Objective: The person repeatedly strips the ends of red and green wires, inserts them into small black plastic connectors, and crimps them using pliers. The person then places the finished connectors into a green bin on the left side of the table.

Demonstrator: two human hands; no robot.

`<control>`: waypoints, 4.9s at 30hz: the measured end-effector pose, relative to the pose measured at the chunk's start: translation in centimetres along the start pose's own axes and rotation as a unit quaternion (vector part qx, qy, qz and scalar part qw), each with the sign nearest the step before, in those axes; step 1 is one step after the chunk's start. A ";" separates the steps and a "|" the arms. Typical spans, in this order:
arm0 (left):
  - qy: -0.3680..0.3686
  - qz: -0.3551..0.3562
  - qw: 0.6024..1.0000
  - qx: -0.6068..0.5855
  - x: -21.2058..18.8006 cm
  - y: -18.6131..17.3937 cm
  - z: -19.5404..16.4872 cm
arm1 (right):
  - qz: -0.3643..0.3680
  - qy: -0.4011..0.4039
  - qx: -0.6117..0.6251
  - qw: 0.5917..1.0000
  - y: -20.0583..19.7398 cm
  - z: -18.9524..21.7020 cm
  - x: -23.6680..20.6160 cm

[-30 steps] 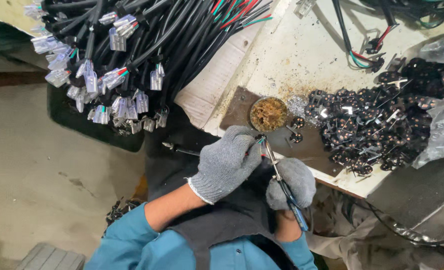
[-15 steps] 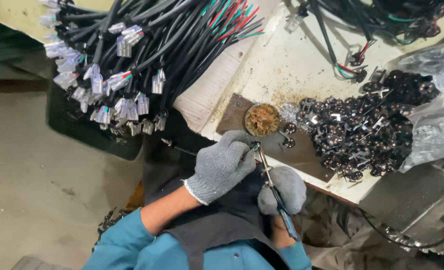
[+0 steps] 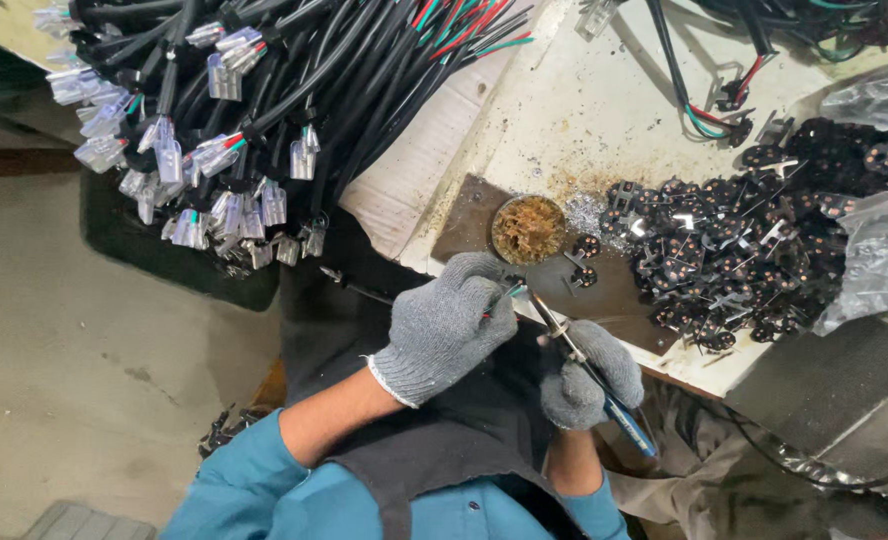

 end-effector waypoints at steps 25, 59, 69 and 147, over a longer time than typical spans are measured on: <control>0.016 -0.014 1.000 -0.006 0.3 0.0 -0.4 | 0.075 -0.124 0.048 0.988 0.9 2.1 3.1; 0.009 -0.028 0.999 -0.016 0.0 -0.2 -0.1 | -0.053 0.054 0.142 0.987 -0.3 -0.9 -0.5; 0.009 -0.028 0.999 -0.012 0.1 -0.2 -0.2 | -0.141 0.111 0.340 0.923 0.6 -1.0 -0.2; -0.032 0.131 0.969 -0.209 -1.7 -1.3 -1.1 | 0.062 0.068 0.031 0.995 0.2 2.4 0.4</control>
Point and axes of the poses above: each hand's wrist, its own x-axis towards the middle knuckle, its own y-axis out of the palm, z = x × y, the point moved 3 cm from there along x, towards the middle knuckle, and after that the axes turned 6 degrees about -y, right-handed, at the moved point
